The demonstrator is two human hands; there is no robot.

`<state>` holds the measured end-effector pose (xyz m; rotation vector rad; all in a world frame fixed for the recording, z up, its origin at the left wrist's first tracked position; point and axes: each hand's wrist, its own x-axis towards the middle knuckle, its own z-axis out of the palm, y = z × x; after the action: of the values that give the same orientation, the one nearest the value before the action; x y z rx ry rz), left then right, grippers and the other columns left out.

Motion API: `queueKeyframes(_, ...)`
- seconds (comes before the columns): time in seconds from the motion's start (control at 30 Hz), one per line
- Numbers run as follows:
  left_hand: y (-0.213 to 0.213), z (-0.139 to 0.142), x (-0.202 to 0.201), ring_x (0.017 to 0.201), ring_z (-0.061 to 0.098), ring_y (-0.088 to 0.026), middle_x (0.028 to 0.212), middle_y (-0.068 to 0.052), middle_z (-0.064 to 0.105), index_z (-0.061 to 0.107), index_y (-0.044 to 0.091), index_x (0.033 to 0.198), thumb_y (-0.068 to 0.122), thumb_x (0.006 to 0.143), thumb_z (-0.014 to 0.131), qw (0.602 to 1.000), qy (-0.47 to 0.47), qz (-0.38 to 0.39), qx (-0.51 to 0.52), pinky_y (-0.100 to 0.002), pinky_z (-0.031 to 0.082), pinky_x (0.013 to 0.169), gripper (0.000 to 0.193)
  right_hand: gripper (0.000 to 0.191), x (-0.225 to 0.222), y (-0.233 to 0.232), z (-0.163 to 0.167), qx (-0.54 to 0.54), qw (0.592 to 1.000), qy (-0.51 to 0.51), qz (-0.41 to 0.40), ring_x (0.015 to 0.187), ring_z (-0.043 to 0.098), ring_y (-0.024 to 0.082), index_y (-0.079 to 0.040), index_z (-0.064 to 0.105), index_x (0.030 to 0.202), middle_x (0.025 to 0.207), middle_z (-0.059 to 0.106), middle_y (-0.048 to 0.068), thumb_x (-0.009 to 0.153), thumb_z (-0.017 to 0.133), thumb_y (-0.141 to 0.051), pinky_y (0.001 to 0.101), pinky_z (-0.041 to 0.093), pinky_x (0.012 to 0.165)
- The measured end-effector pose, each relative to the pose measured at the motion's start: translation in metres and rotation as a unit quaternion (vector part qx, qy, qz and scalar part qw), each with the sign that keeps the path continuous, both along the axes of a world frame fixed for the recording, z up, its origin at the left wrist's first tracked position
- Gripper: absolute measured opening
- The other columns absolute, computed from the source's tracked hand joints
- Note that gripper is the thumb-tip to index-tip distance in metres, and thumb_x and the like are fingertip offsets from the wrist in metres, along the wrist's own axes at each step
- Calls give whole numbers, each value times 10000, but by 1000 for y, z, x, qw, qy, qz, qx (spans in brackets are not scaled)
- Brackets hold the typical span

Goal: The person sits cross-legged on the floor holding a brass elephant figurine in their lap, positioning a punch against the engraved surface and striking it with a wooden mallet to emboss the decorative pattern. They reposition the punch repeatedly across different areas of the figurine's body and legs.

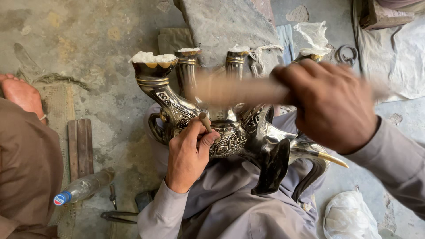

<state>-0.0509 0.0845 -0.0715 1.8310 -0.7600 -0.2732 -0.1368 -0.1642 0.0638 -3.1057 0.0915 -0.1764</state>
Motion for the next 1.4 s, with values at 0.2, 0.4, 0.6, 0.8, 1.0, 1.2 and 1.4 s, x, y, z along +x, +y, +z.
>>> queueKeyframes(0.2, 1, 0, 1, 776, 742, -263, 880, -75, 729, 601, 41, 1075, 239, 978, 720, 1000, -10, -9, -3, -370, 557, 646, 251, 315, -9, 11, 2, -45, 999, 14, -24, 730, 666, 248, -89, 638, 1175, 873, 694, 83, 863, 677, -83, 407, 544, 722)
queueKeyframes(0.4, 4, -1, 2, 809, 756, -257, 909, -75, 731, 614, 33, 1119, 231, 982, 703, 1000, -5, -25, -15, -358, 569, 684, 256, 375, -15, 19, 11, -101, 993, 48, -42, 732, 658, 236, -122, 655, 1170, 882, 683, 50, 800, 691, -70, 405, 522, 698)
queueKeyframes(0.6, 7, 1, -3, 775, 750, -214, 899, -69, 726, 630, 45, 1050, 229, 977, 719, 1000, -7, -27, -13, -330, 575, 679, 217, 413, -18, 31, 19, -112, 992, 40, -45, 763, 668, 198, -175, 678, 1198, 878, 668, 1, 791, 733, -136, 364, 526, 731)
queueKeyframes(0.8, 4, 24, 4, 753, 761, -143, 859, -51, 754, 618, 9, 1071, 180, 922, 751, 994, 102, 25, -4, -285, 614, 658, 263, 455, -65, 40, 13, -29, 982, -61, -175, 825, 690, 258, -138, 748, 1144, 983, 722, 54, 701, 798, -228, 402, 543, 753)
queueKeyframes(1.0, -31, 32, 38, 798, 777, -191, 922, -86, 766, 651, 30, 1103, 140, 878, 773, 988, 50, -141, 22, -310, 606, 671, 278, 380, -103, 10, -50, 248, 842, 30, -479, 611, 701, 227, -41, 735, 1063, 775, 710, 130, 847, 822, -341, 361, 534, 571)
queueKeyframes(1.2, -53, 34, 52, 815, 708, -376, 859, -159, 705, 613, 43, 1134, 148, 840, 787, 961, 19, -261, 90, -430, 515, 659, 357, 374, -131, 22, -75, 477, 746, -141, -443, 764, 660, 135, 3, 643, 1075, 878, 717, 117, 812, 795, -214, 298, 534, 658)
queueKeyframes(1.4, -54, 39, 57, 824, 674, -424, 885, -177, 689, 602, 45, 1170, 140, 873, 759, 947, -5, -304, 101, -459, 498, 656, 349, 443, -109, 21, -62, 384, 805, -35, -451, 745, 708, 178, -17, 647, 1118, 855, 752, 108, 742, 829, -167, 355, 558, 680)
